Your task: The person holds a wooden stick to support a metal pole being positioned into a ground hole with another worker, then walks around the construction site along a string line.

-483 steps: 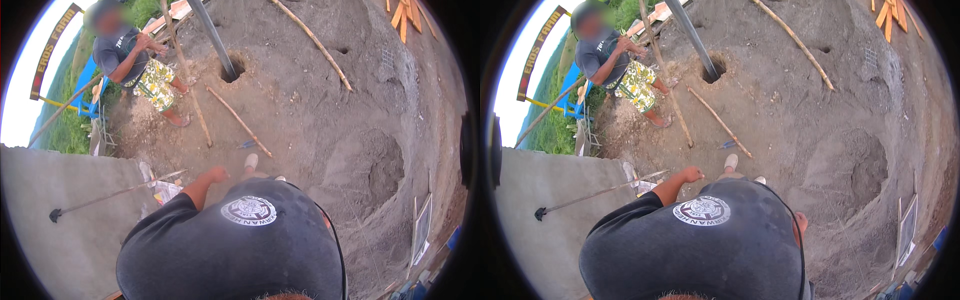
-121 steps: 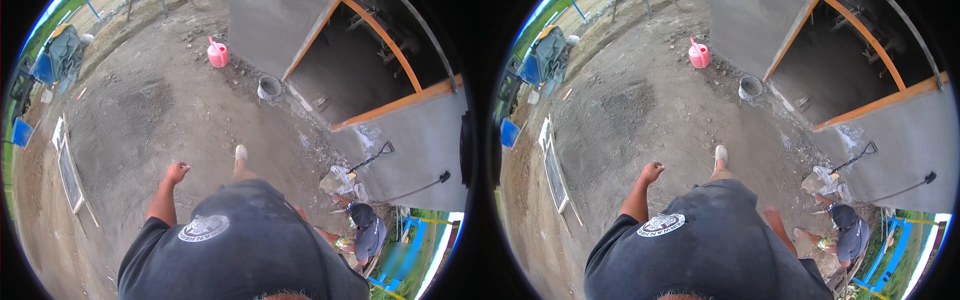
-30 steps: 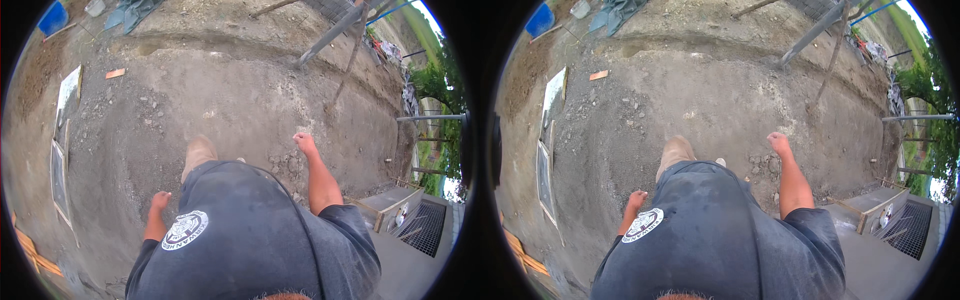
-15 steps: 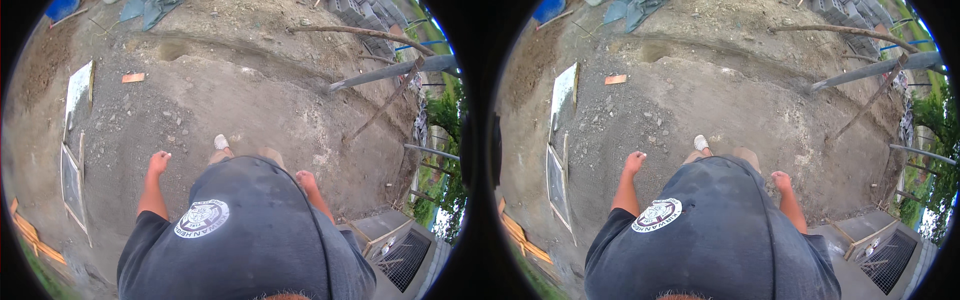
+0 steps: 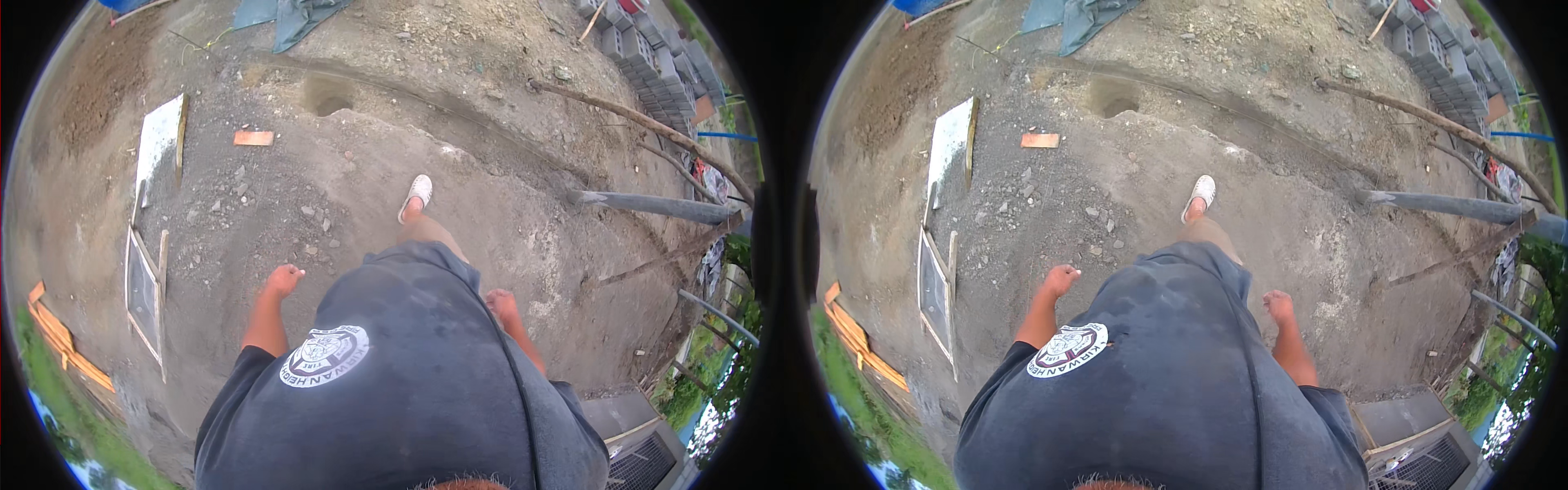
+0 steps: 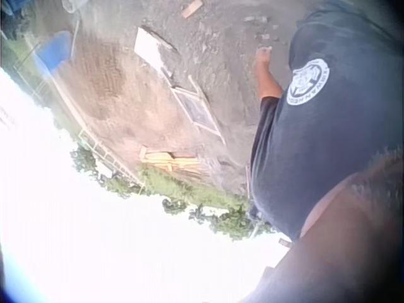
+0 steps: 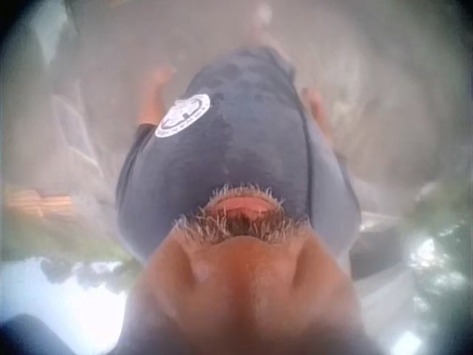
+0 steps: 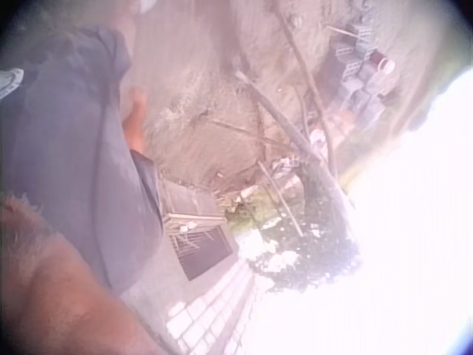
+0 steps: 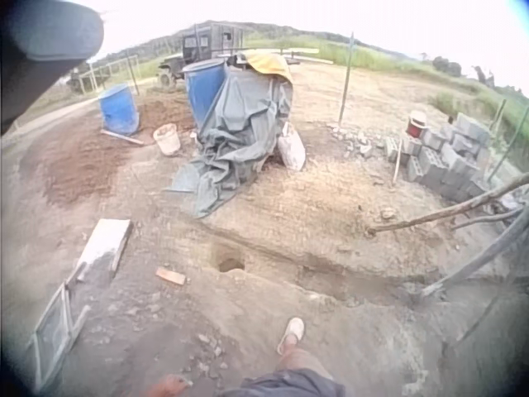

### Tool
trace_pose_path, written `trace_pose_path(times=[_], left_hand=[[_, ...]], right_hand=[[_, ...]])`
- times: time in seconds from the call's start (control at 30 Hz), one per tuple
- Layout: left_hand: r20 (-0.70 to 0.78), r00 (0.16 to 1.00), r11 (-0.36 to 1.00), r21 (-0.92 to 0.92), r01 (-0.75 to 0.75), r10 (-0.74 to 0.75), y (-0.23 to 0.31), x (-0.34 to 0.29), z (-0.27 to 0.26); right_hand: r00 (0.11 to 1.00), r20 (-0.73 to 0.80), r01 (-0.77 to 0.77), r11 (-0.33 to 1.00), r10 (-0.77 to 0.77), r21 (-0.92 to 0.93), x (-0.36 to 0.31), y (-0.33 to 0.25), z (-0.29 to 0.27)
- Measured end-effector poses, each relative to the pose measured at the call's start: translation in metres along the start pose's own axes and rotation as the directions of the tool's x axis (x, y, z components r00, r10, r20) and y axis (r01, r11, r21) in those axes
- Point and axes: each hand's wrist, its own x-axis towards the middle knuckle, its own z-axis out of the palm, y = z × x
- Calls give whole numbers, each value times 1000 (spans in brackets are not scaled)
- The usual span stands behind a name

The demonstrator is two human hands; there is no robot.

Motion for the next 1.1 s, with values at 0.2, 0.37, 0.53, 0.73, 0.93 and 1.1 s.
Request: trace_pose_path(times=[0.2, 0.37, 0.53, 0.73, 0.93, 1.1], left_hand=[[-31, 988, 986, -86, 146, -149, 6, -7, -43], [-93, 968, 954, -215, 209, -233, 52, 8, -90], [-47, 984, 954, -257, 155, -173, 74, 50, -117], [94, 990, 994, -9, 110, -109, 57, 126, -176], [-48, 995, 984, -157, 80, -89, 54, 214, -264], [-52, 994, 990, -97, -101, 96, 86, 267, -314]], right_hand=[[949, 47, 315, 931, -312, -184, 121, -219, -51], [902, 69, 430, 899, -425, -81, 153, -417, -74], [801, 65, 599, 793, -595, -110, 155, -498, -53], [940, 60, 342, 913, -337, -221, 116, -451, 12], [986, 148, 140, 877, -80, -459, 66, -376, 53], [1000, -9, -10, 984, 8, -180, 32, -385, 59]])
